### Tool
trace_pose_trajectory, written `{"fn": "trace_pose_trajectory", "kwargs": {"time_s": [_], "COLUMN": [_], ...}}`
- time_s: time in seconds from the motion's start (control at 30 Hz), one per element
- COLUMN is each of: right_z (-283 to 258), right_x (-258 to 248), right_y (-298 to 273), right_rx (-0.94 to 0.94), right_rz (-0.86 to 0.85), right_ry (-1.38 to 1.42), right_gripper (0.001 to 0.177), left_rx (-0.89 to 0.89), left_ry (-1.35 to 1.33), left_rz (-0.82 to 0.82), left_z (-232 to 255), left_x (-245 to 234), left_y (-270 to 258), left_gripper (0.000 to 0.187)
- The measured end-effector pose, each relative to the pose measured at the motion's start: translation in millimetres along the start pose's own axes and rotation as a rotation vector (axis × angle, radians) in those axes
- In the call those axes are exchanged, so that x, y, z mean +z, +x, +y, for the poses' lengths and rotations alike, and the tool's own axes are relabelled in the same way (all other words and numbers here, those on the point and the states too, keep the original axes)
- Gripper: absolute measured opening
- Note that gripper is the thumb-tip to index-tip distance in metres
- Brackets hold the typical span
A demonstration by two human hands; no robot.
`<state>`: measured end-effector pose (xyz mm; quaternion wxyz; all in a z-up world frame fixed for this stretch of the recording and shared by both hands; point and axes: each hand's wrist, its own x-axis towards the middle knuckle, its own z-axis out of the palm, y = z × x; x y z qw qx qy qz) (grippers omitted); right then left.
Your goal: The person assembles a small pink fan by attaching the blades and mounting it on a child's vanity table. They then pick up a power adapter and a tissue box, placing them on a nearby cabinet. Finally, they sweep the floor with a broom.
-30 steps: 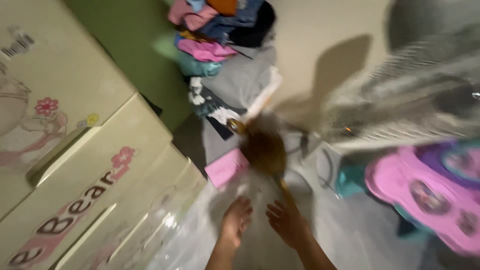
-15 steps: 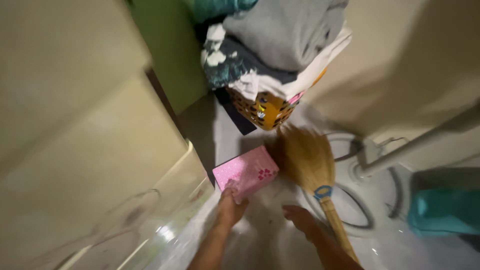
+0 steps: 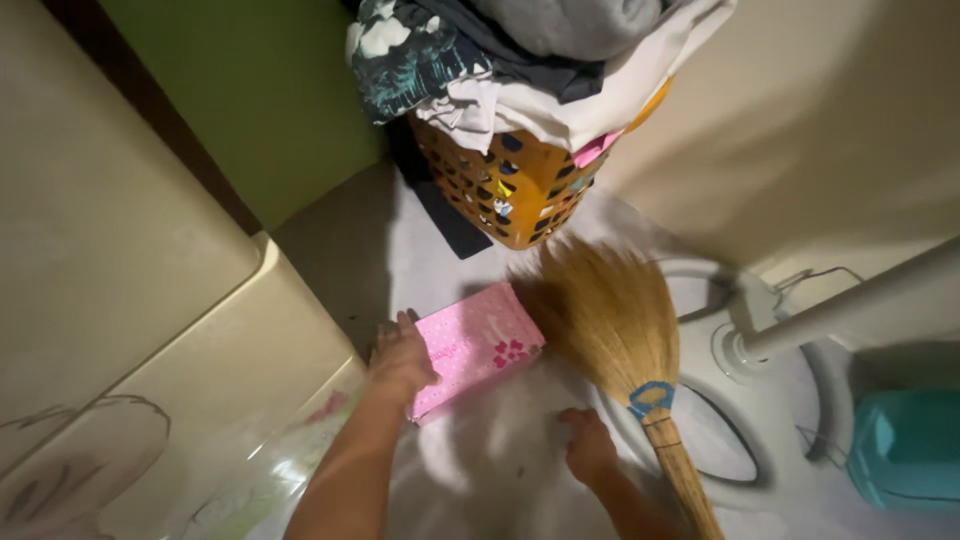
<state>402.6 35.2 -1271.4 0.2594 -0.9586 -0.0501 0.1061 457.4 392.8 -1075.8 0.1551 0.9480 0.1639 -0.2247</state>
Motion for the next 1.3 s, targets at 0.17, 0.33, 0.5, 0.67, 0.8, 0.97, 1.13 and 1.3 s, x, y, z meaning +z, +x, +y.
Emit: {"fn": "trace_pose_trajectory", "kwargs": {"time_s": [0.17, 0.33, 0.5, 0.67, 0.8, 0.97, 1.13, 1.3], "right_z": [21, -3, -85, -162, -188, -129, -106, -136], "right_x": [17, -13, -108, -192, -187, -169, -159, -150], "right_y": [16, 33, 53, 52, 57, 73, 92, 77], "right_rx": [-0.065, 0.074, 0.116, -0.063, -0.202, -0.120, -0.130, 0.294], "right_rz": [0.084, 0.321, 0.481, 0.371, 0.216, 0.547, 0.451, -0.138], "right_ry": [-0.006, 0.652, 1.391, 0.987, 0.592, 0.841, 1.476, 1.176], "right_gripper": [0.040, 0.022, 0.011, 0.022, 0.021, 0.029, 0.054, 0.061], "left_rx": [0.043, -0.005, 0.283, 0.739, 0.771, 0.463, 0.119, 0.554], "left_ry": [0.041, -0.054, 0.206, 0.089, -0.162, -0.601, -0.822, -0.627], "left_rz": [-0.088, -0.002, 0.448, 0.701, 0.447, 0.865, 0.628, 1.026], "left_z": [10, 18, 28, 32, 26, -14, -34, -28], "left_x": [-8, -8, 10, 57, 63, 79, 95, 66], "left_y": [-32, -62, -95, -174, -177, -121, -76, -63], "left_gripper": [0.135, 0.128, 0.080, 0.031, 0.038, 0.064, 0.052, 0.094]}}
